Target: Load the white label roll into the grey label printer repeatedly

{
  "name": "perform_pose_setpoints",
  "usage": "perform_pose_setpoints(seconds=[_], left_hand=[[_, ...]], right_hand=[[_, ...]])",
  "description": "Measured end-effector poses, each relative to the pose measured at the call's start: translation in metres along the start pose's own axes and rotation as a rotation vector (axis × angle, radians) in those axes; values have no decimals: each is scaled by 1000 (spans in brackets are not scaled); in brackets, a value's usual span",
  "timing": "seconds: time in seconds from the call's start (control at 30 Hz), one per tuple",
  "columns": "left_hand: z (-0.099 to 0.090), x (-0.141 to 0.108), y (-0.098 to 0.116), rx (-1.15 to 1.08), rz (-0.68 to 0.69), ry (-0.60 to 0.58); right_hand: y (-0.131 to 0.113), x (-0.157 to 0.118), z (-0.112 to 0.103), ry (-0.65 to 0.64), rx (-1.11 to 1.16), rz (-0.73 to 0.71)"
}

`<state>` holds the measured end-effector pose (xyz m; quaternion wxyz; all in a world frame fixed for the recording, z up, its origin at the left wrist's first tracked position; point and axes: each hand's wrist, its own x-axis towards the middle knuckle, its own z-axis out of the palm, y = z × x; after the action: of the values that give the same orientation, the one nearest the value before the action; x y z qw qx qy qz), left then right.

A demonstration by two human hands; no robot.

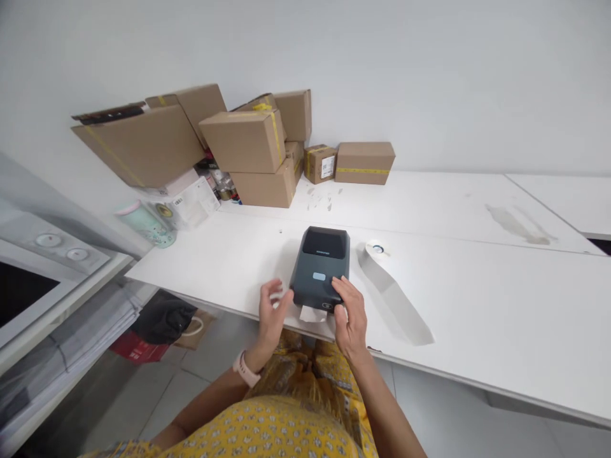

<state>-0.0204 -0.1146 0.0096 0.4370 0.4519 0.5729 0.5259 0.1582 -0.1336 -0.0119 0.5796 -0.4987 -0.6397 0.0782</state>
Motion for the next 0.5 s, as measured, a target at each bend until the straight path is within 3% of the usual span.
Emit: perform_pose_setpoints(seconds=[0.03, 0.17, 0.2, 0.33, 0.5], left_hand=[[-4, -9, 0, -24, -69, -11], [-2, -28, 1, -135, -435, -484], [2, -27, 1, -155, -483, -538], [16, -22, -2, -157, -453, -478], [18, -23, -8, -127, -338, -438]], right_hand=[[-4, -1, -2, -8, 17, 32], [-10, -2, -1, 47, 42, 60], [-11, -2, 0, 60, 38, 61], [-10, -3, 2, 47, 28, 50], [-9, -4, 1, 42, 17, 14]])
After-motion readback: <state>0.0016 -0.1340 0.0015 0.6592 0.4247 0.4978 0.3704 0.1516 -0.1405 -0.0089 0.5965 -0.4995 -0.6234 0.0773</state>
